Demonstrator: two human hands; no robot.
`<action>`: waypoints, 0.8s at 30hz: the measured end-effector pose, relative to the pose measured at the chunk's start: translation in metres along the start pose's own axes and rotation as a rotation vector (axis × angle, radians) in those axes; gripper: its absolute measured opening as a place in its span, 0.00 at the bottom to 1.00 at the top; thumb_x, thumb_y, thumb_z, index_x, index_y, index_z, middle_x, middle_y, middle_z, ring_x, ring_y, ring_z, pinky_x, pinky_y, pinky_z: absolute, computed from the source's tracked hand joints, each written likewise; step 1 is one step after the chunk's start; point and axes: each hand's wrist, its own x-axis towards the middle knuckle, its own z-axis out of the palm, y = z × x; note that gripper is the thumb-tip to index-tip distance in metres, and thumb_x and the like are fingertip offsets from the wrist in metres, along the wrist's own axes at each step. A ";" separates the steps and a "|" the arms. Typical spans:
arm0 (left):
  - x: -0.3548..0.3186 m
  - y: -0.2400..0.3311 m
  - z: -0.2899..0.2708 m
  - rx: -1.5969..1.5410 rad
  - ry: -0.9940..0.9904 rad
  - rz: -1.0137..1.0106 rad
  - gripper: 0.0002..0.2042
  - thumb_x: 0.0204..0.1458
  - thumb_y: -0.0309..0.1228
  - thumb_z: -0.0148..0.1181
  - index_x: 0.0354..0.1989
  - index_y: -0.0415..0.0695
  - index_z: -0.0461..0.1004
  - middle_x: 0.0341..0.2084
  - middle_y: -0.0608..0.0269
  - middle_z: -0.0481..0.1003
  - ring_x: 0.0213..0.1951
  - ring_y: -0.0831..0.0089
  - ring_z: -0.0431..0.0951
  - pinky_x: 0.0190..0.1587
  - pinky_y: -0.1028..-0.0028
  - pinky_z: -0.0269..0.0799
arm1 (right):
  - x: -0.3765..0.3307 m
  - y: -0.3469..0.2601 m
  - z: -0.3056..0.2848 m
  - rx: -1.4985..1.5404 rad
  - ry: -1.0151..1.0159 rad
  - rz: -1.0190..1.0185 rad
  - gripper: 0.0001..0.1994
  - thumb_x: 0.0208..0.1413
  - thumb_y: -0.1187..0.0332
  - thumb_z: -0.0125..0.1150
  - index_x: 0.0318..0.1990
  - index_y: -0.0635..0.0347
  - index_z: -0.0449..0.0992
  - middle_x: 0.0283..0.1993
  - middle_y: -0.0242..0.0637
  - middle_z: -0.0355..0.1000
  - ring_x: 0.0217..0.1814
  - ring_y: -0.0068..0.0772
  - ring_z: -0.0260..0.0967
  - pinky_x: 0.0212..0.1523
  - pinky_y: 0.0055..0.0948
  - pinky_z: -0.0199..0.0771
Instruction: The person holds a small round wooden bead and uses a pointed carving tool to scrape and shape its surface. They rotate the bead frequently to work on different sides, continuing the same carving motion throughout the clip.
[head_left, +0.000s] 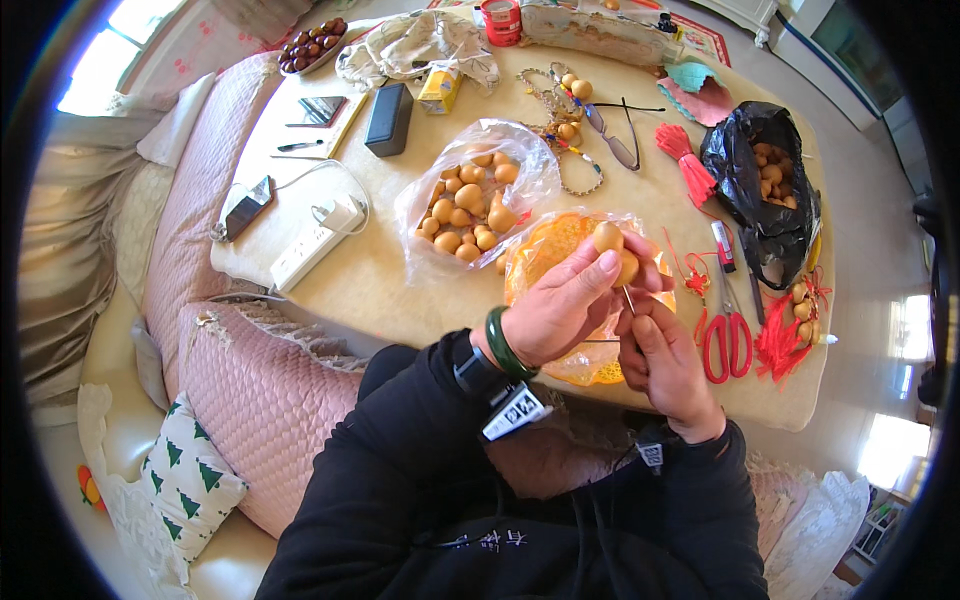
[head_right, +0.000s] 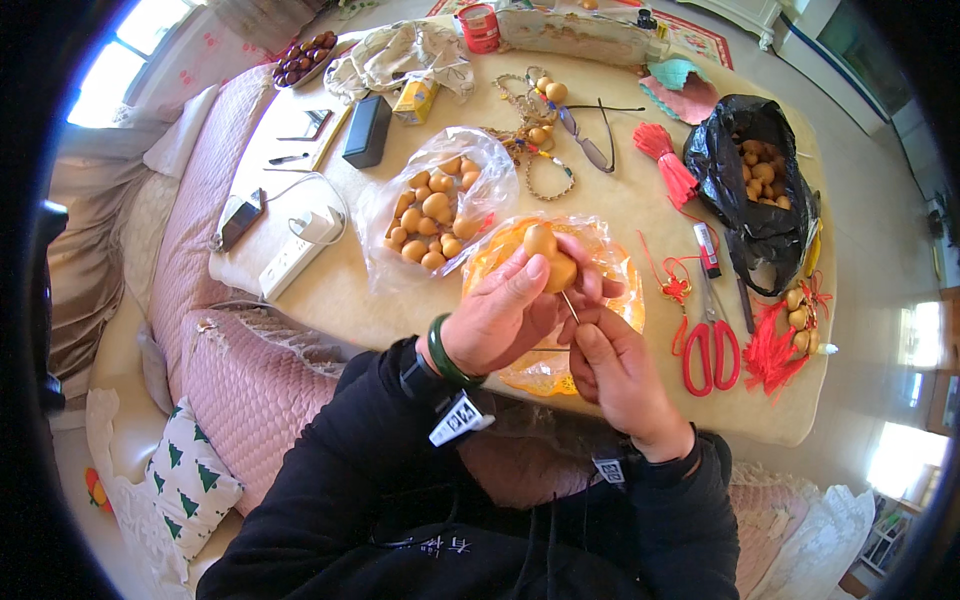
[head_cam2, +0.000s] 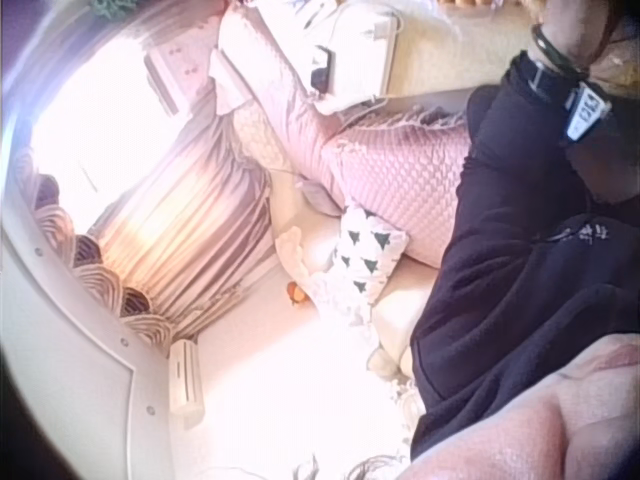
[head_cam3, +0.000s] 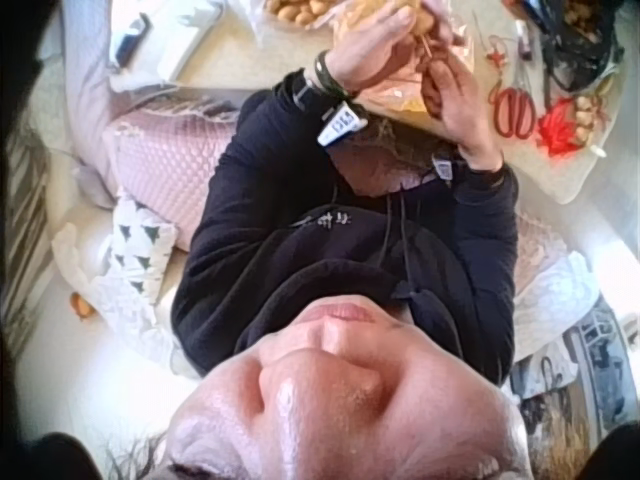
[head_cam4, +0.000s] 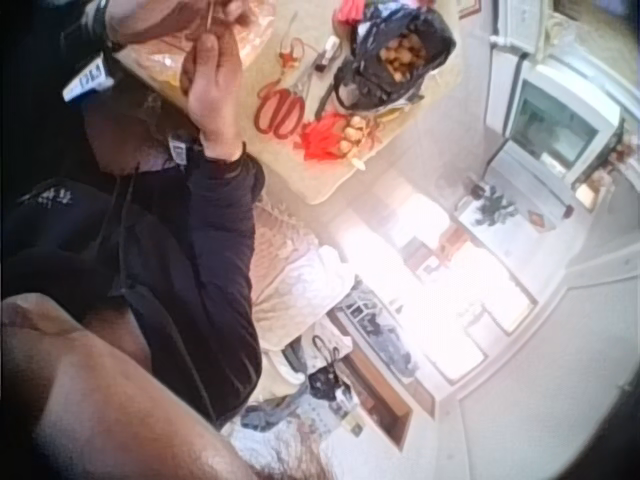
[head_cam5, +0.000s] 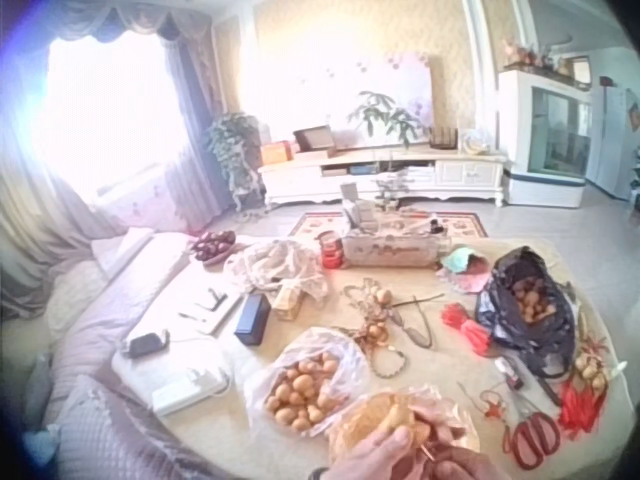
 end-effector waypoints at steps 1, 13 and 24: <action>0.000 0.004 -0.003 0.009 -0.063 -0.002 0.12 0.71 0.39 0.44 0.51 0.45 0.67 0.43 0.65 0.70 0.51 0.72 0.71 0.56 0.74 0.66 | -0.001 -0.002 -0.002 0.274 -0.105 0.096 0.06 0.66 0.72 0.55 0.43 0.66 0.74 0.30 0.44 0.74 0.27 0.32 0.71 0.32 0.32 0.74; 0.000 -0.004 -0.004 -0.060 0.043 -0.023 0.13 0.70 0.40 0.45 0.51 0.44 0.67 0.40 0.61 0.71 0.54 0.59 0.73 0.58 0.62 0.67 | -0.003 -0.008 0.012 -0.113 0.061 0.033 0.08 0.70 0.65 0.51 0.43 0.61 0.72 0.23 0.29 0.62 0.20 0.19 0.56 0.20 0.22 0.57; 0.003 -0.010 -0.001 0.015 0.144 0.002 0.14 0.70 0.40 0.46 0.54 0.45 0.66 0.43 0.60 0.72 0.54 0.64 0.72 0.57 0.63 0.68 | 0.011 0.007 0.011 -0.715 0.228 -0.419 0.10 0.71 0.63 0.50 0.44 0.60 0.72 0.21 0.25 0.59 0.19 0.17 0.53 0.20 0.20 0.52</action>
